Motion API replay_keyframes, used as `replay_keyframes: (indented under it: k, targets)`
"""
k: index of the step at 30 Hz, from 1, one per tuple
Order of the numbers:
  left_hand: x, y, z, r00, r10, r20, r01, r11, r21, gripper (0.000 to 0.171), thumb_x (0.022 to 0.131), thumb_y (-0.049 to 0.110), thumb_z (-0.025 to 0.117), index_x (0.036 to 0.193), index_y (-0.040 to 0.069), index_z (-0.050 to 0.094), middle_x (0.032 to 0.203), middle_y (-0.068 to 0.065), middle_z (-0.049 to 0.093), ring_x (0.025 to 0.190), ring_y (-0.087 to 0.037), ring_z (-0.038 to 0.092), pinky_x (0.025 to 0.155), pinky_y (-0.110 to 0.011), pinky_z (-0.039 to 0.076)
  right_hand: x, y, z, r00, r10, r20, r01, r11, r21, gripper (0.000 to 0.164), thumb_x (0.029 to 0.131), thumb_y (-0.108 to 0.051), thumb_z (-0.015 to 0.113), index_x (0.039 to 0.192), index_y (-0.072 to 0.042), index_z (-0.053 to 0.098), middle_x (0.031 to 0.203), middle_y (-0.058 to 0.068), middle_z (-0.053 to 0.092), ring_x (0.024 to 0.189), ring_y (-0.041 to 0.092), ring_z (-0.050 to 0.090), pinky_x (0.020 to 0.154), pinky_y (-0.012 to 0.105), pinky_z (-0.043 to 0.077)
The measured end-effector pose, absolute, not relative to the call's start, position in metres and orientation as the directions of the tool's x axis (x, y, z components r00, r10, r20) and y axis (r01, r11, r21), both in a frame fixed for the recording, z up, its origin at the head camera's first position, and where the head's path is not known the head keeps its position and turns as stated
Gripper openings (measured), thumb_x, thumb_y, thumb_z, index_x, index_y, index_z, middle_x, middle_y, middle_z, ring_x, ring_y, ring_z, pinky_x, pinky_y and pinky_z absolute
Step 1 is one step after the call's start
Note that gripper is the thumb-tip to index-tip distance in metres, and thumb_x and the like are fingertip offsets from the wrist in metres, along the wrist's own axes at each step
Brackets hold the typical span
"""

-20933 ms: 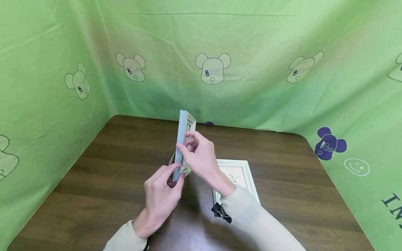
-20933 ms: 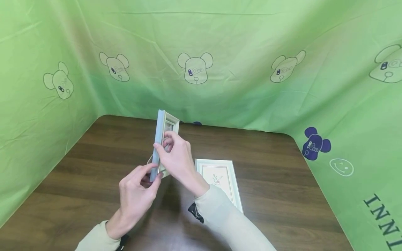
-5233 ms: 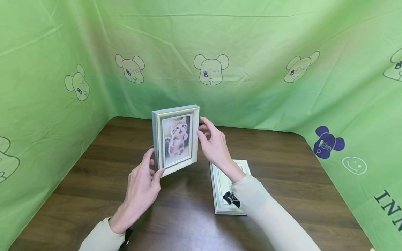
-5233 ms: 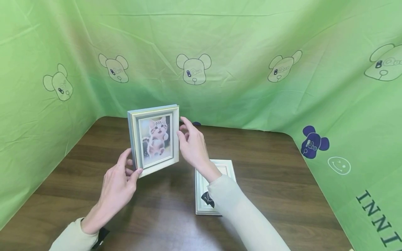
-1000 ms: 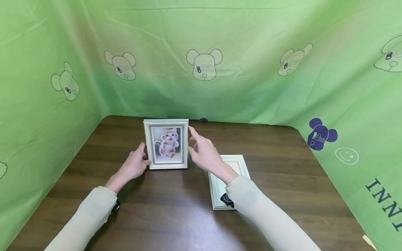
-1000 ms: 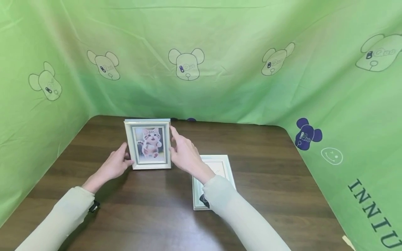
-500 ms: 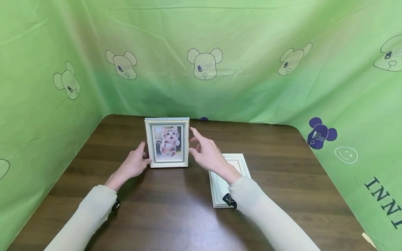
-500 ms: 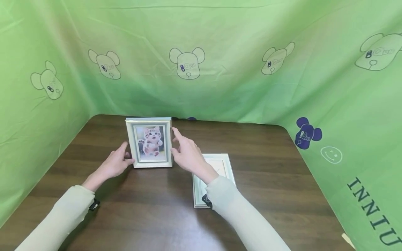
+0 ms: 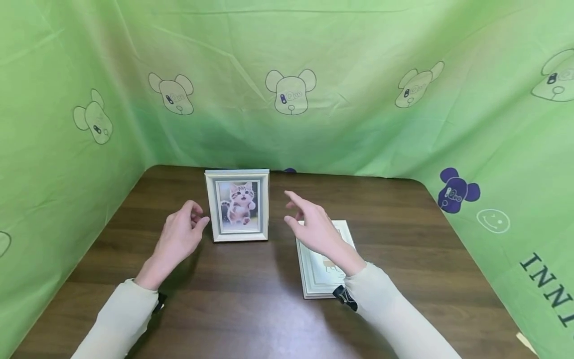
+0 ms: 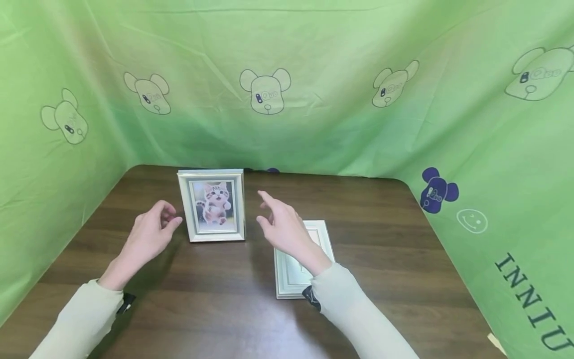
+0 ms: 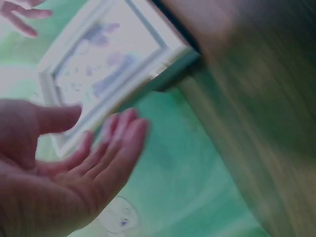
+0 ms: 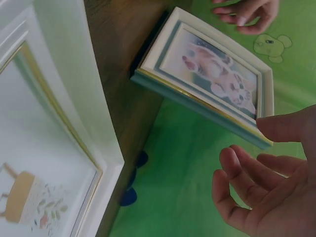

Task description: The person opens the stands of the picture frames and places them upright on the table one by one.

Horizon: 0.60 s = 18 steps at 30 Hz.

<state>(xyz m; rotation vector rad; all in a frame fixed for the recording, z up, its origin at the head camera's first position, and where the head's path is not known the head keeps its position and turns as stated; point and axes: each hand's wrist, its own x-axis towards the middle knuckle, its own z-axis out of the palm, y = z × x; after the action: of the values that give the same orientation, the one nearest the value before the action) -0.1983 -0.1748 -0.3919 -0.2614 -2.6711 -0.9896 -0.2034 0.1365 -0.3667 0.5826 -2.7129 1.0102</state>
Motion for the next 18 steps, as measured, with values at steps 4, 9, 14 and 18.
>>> replay_keyframes:
  k: [4, 9, 14, 18]
  targets:
    - [-0.188, -0.16, -0.376, -0.894, 0.058, 0.444, 0.344, 0.724, 0.598, 0.009, 0.088, 0.013, 0.066, 0.087, 0.012, 0.057, 0.073, 0.001, 0.058, 0.065, -0.015, 0.053, 0.059, -0.033, 0.044, -0.197, 0.148, -0.365, -0.902, -0.289, 0.32, -0.428, 0.689, -0.584, 0.052, 0.09, -0.018, 0.063, 0.14, -0.023, 0.047, 0.11, -0.006, 0.063, 0.076, 0.007, 0.054, 0.066, 0.031, 0.044]
    - [-0.179, -0.136, -0.366, -0.895, 0.144, 0.422, 0.402, 0.672, 0.622, 0.008, 0.088, 0.014, 0.066, 0.087, 0.015, 0.059, 0.073, 0.005, 0.058, 0.063, -0.011, 0.054, 0.057, -0.029, 0.046, -0.189, 0.162, -0.361, -0.904, -0.274, 0.33, -0.422, 0.701, -0.575, 0.049, 0.09, -0.017, 0.062, 0.137, -0.021, 0.049, 0.107, -0.005, 0.064, 0.078, 0.008, 0.056, 0.066, 0.031, 0.045]
    - [-0.171, -0.11, -0.363, -0.901, 0.254, 0.351, 0.431, 0.621, 0.655, 0.006, 0.089, 0.014, 0.065, 0.093, 0.012, 0.062, 0.074, 0.005, 0.059, 0.064, -0.009, 0.056, 0.058, -0.027, 0.048, -0.181, 0.174, -0.363, -0.915, -0.257, 0.312, -0.397, 0.717, -0.573, 0.048, 0.091, -0.018, 0.061, 0.137, -0.023, 0.049, 0.106, -0.007, 0.064, 0.079, 0.008, 0.054, 0.06, 0.03, 0.044]
    - [-0.167, -0.091, -0.366, -0.888, 0.32, 0.331, 0.46, 0.59, 0.663, 0.008, 0.088, 0.014, 0.066, 0.094, 0.012, 0.061, 0.072, 0.007, 0.057, 0.063, -0.008, 0.055, 0.059, -0.026, 0.047, -0.174, 0.182, -0.363, -0.914, -0.247, 0.32, -0.394, 0.727, -0.562, 0.048, 0.09, -0.018, 0.062, 0.137, -0.022, 0.05, 0.105, -0.008, 0.064, 0.078, 0.008, 0.053, 0.058, 0.03, 0.043]
